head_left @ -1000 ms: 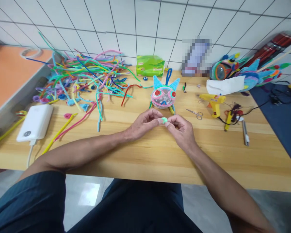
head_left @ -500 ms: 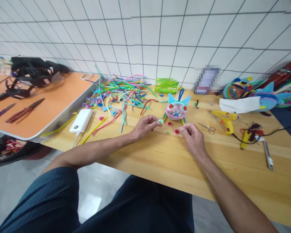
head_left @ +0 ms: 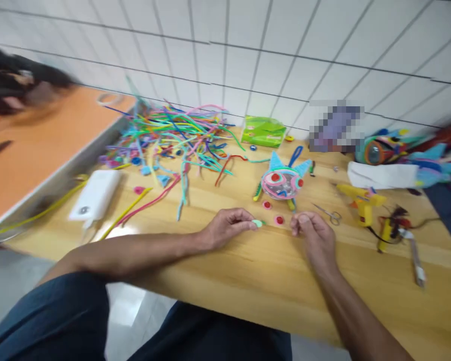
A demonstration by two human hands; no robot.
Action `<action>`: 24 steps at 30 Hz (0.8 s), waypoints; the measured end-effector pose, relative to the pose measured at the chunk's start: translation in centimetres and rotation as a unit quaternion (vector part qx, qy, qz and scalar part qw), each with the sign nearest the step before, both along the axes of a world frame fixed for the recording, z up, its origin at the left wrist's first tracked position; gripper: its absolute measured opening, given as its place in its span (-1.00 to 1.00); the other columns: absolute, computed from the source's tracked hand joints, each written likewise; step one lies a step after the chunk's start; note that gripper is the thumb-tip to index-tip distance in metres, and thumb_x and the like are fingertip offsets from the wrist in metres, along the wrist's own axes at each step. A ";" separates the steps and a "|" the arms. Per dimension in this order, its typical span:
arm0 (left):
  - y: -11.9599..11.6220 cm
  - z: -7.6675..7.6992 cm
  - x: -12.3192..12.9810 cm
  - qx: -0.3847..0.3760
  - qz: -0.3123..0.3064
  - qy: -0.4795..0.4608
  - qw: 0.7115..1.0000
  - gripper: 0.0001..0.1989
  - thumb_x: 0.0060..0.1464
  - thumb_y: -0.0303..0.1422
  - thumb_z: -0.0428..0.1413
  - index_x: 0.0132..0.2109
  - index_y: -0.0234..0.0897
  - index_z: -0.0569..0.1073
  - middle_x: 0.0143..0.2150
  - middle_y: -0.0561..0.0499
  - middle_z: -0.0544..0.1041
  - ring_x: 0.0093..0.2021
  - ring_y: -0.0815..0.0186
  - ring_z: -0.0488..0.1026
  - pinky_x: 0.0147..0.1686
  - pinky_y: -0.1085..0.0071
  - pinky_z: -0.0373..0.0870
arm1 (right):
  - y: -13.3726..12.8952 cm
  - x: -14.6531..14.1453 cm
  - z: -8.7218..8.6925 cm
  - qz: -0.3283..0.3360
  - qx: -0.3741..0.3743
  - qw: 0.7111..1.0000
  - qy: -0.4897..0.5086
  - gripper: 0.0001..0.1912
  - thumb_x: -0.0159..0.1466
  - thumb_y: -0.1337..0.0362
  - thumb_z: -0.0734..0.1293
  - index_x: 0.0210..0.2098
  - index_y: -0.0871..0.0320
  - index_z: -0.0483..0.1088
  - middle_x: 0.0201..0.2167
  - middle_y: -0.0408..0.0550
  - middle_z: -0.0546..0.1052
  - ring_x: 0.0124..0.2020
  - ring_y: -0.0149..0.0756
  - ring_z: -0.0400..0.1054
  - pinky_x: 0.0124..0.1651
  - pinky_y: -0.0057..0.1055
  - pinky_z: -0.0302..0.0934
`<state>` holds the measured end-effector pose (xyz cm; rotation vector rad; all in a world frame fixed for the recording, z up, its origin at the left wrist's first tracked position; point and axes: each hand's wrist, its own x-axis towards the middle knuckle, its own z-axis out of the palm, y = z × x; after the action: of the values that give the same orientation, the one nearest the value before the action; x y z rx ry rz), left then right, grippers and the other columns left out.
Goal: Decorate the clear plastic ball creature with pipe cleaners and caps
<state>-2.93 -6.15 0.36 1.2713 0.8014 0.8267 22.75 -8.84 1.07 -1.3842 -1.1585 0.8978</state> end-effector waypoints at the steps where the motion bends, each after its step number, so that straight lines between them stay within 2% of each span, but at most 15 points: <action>1: 0.0 0.0 -0.2 -0.004 0.002 0.000 1.000 -0.58 0.16 0.01 0.38 -0.21 -0.30 0.67 -0.23 -0.06 0.71 -0.25 0.33 0.56 -0.17 0.40 0.46 | 0.0 0.0 0.0 0.001 -0.005 1.000 0.013 -0.56 0.28 -0.18 0.48 -0.39 0.07 0.49 -0.49 -0.12 0.56 -0.54 -0.35 0.33 -0.43 -0.35 0.28; 7: 0.0 0.0 -0.5 -0.012 -0.008 0.011 1.000 -0.73 0.19 -0.13 0.37 -0.19 -0.28 0.67 -0.25 -0.04 0.71 -0.25 0.34 0.57 -0.16 0.41 0.50 | 0.0 0.0 -0.3 -0.008 -0.014 0.998 0.069 -0.60 0.29 -0.15 0.47 -0.26 0.07 0.53 -0.44 -0.15 0.56 -0.52 -0.36 0.35 -0.43 -0.36 0.28; 12: 0.0 -0.1 -0.4 -0.006 -0.001 0.026 1.000 -0.68 0.18 -0.08 0.36 -0.20 -0.28 0.66 -0.25 -0.04 0.71 -0.26 0.32 0.57 -0.17 0.40 0.51 | -0.2 -0.2 -0.3 -0.008 -0.031 0.997 0.063 -0.64 0.22 -0.09 0.51 -0.25 0.05 0.48 -0.47 -0.19 0.54 -0.53 -0.38 0.33 -0.45 -0.39 0.25; 16: 0.3 -0.4 -0.5 0.007 -0.003 0.034 0.999 -0.64 0.17 -0.03 0.36 -0.20 -0.28 0.65 -0.25 -0.04 0.71 -0.25 0.31 0.57 -0.17 0.39 0.50 | 0.1 -0.4 -0.2 -0.026 -0.022 0.999 0.036 -0.63 0.17 -0.05 0.54 -0.34 0.04 0.39 -0.55 -0.26 0.45 -0.55 -0.39 0.29 -0.45 -0.41 0.24; 19: 0.4 -0.7 -0.4 0.024 -0.001 0.053 0.998 -0.63 0.17 -0.02 0.36 -0.21 -0.29 0.64 -0.27 -0.03 0.68 -0.27 0.32 0.54 -0.18 0.39 0.48 | 0.3 -0.5 -0.1 -0.025 -0.027 0.999 0.020 -0.61 0.20 -0.08 0.53 -0.39 0.05 0.38 -0.57 -0.24 0.43 -0.54 -0.38 0.28 -0.43 -0.40 0.26; 24: 0.4 -0.8 -0.3 0.058 0.022 0.103 0.993 -0.59 0.20 0.01 0.32 -0.21 -0.30 0.63 -0.32 0.00 0.63 -0.31 0.35 0.47 -0.23 0.42 0.41 | 0.7 -0.9 0.0 -0.047 -0.004 0.998 0.042 -0.56 0.25 -0.17 0.47 -0.35 0.08 0.43 -0.49 -0.17 0.51 -0.51 -0.37 0.30 -0.41 -0.39 0.26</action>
<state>-3.25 -5.78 -0.49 1.4636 0.9598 0.7942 21.83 -8.10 1.08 -1.3833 -1.0202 0.8865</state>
